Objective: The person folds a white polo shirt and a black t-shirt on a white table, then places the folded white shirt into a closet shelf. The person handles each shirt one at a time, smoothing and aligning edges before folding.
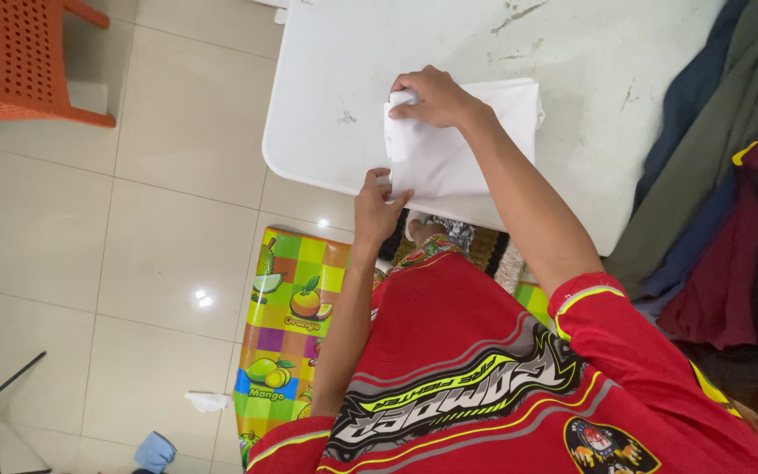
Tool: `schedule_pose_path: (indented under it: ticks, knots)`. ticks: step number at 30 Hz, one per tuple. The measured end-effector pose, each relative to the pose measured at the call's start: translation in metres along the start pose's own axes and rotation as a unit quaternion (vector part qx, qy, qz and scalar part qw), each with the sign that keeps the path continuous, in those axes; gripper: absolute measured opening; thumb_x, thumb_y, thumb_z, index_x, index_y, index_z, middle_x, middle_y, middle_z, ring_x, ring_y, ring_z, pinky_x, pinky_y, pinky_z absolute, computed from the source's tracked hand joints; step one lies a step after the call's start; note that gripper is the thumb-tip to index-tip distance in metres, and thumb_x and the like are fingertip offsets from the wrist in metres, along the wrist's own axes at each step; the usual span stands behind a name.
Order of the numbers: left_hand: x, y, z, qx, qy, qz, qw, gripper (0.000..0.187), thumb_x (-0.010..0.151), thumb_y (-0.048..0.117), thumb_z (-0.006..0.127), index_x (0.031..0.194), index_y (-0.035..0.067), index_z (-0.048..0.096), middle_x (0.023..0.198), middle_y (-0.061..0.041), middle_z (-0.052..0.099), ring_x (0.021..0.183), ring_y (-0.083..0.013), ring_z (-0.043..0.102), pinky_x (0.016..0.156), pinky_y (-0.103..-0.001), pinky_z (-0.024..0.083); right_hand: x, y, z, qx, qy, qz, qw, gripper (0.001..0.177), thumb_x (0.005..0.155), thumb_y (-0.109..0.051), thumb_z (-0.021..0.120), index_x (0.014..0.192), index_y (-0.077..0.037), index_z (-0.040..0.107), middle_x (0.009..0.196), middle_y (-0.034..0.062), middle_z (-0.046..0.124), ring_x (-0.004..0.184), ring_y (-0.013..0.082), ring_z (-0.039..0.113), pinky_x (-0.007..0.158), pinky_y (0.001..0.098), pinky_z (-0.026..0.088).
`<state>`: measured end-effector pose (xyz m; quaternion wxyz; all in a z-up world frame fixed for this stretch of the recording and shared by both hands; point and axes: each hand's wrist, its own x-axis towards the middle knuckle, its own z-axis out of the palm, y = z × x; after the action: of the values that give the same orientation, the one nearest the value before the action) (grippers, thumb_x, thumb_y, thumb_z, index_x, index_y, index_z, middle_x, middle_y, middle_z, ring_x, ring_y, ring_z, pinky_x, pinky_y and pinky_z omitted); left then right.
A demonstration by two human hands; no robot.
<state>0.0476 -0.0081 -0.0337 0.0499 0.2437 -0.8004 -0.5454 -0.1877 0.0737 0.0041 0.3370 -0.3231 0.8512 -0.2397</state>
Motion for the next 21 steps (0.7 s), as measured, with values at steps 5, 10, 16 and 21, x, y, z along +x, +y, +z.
schedule_pose_path:
  ticks: [5, 10, 16, 21]
  knots:
    - [-0.002, 0.000, -0.003, -0.056, -0.027, -0.050, 0.997, 0.051, 0.086, 0.018, 0.081, 0.121, 0.000, 0.050, 0.090, -0.019, 0.076, 0.078, -0.0245, 0.076, 0.067, -0.035, 0.058, -0.009, -0.015, 0.012, -0.079, 0.170, -0.158, 0.969, 0.042, 0.098, -0.039, 0.081, 0.129, -0.017, 0.065, 0.129, 0.0079, 0.063, 0.124, 0.0326, 0.052, 0.106, 0.0476, 0.040]
    - [-0.010, 0.001, -0.003, -0.086, -0.058, -0.010, 0.995, 0.035, 0.088, 0.013, 0.079, 0.112, -0.005, 0.062, 0.083, -0.022, 0.073, 0.070, -0.0227, 0.067, 0.066, -0.035, 0.057, -0.055, -0.047, 0.045, -0.083, 0.332, -0.095, 0.935, 0.055, 0.089, -0.030, 0.082, 0.134, -0.010, 0.057, 0.119, 0.0143, 0.061, 0.115, 0.0331, 0.055, 0.097, 0.0476, 0.043]
    - [0.004, -0.024, -0.015, -0.082, -0.164, 0.078, 0.980, 0.023, 0.090, -0.001, 0.056, 0.110, -0.003, 0.068, 0.098, -0.019, 0.073, 0.082, -0.0294, 0.072, 0.074, -0.037, 0.056, -0.107, -0.068, 0.093, -0.058, 0.327, 0.015, 0.943, 0.053, 0.084, -0.027, 0.082, 0.125, -0.004, 0.056, 0.109, 0.0165, 0.061, 0.095, 0.0362, 0.066, 0.073, 0.0464, 0.054]
    - [0.021, -0.038, -0.012, -0.048, -0.190, 0.202, 0.960, 0.024, 0.091, -0.004, 0.053, 0.109, -0.003, 0.069, 0.109, -0.020, 0.070, 0.093, -0.0394, 0.068, 0.084, -0.040, 0.055, -0.113, -0.053, 0.107, -0.068, 0.322, 0.042, 0.943, 0.038, 0.090, -0.017, 0.074, 0.126, -0.009, 0.062, 0.104, 0.0128, 0.066, 0.089, 0.0333, 0.069, 0.074, 0.0462, 0.056]
